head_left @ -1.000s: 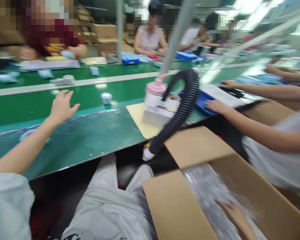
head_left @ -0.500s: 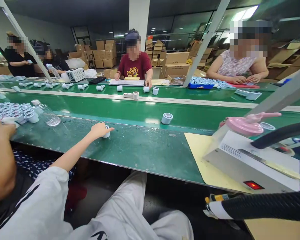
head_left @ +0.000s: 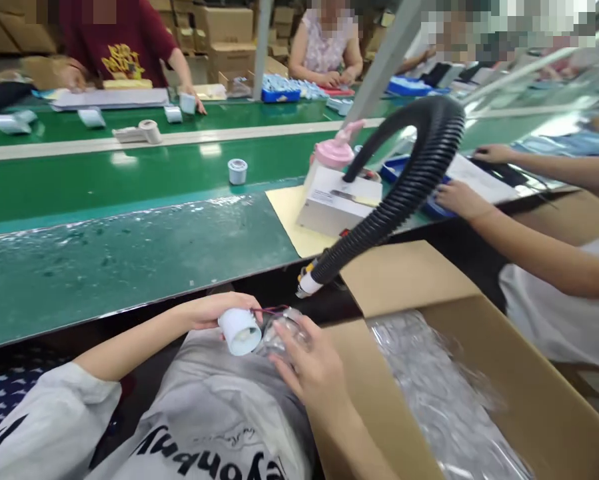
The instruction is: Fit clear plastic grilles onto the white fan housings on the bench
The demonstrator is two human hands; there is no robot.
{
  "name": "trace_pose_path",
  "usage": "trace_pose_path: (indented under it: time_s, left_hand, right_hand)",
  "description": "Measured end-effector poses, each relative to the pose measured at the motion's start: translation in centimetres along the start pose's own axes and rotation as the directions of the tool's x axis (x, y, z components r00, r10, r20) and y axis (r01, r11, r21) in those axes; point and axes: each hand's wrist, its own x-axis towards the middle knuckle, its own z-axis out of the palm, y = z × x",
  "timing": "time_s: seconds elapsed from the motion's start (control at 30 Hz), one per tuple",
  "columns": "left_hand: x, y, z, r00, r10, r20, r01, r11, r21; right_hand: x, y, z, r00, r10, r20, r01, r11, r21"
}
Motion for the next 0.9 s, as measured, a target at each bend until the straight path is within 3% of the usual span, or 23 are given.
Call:
trace_pose_path:
  time_s: [0.07,0.1,0.17,0.23,0.3,0.4,0.57,0.7,0.8,0.83,0.9]
  left_hand:
    - [0.4,0.1,1.4,0.991,0.038,0.130,-0.064,0.977,0.202]
    - [0.4,0.2,1.9,0.987,0.084,0.136,-0.126,0.932,0.340]
    - [0.1,0.6,2.4,0.973,0.216,0.084,-0.225,0.792,0.568]
    - [-0.2,0.6,2.7,0.952,0.303,0.041,-0.253,0.706,0.661]
    - [-0.3,0.2,2.8,0.930,0.366,0.018,-0.295,0.719,0.630]
    - [0.0,-1.0,2.8,0.885,0.465,-0.015,-0.382,0.745,0.548]
    - [0.1,-2.5,2.5,0.850,0.526,0.035,-0.446,0.682,0.580]
    - [-0.1,-2.6,2.5,0.860,0.492,0.136,-0.480,0.688,0.545]
    - [-0.2,-2.3,2.6,0.884,0.447,0.137,-0.456,0.762,0.459]
    - [-0.2,-2.3,2.7,0.902,0.418,0.109,-0.424,0.809,0.407]
    - [-0.2,-2.5,2.9,0.939,0.339,0.053,-0.342,0.909,0.237]
  right_hand:
    - [1.1,-0.4,1.0,0.999,0.046,0.028,-0.042,0.993,-0.112]
    - [1.3,-0.3,1.2,0.994,0.086,0.064,-0.077,0.988,-0.133]
    - [1.0,0.1,1.3,0.976,0.158,0.148,-0.144,0.985,-0.099]
    - [0.5,0.4,1.2,0.952,0.214,0.219,-0.221,0.975,0.008]
    - [0.1,0.4,1.1,0.924,0.265,0.276,-0.318,0.932,0.172]
    - [0.4,0.1,0.6,0.892,0.327,0.312,-0.440,0.787,0.432]
    - [1.0,-0.3,-0.2,0.849,0.458,0.264,-0.518,0.618,0.591]
    - [1.0,0.0,-0.4,0.799,0.544,0.256,-0.537,0.454,0.711]
    - [0.9,0.4,-0.5,0.791,0.551,0.267,-0.518,0.370,0.771]
    - [0.9,0.6,-0.5,0.806,0.526,0.270,-0.504,0.373,0.779]
    - [0.7,0.8,-0.7,0.864,0.431,0.259,-0.459,0.468,0.755]
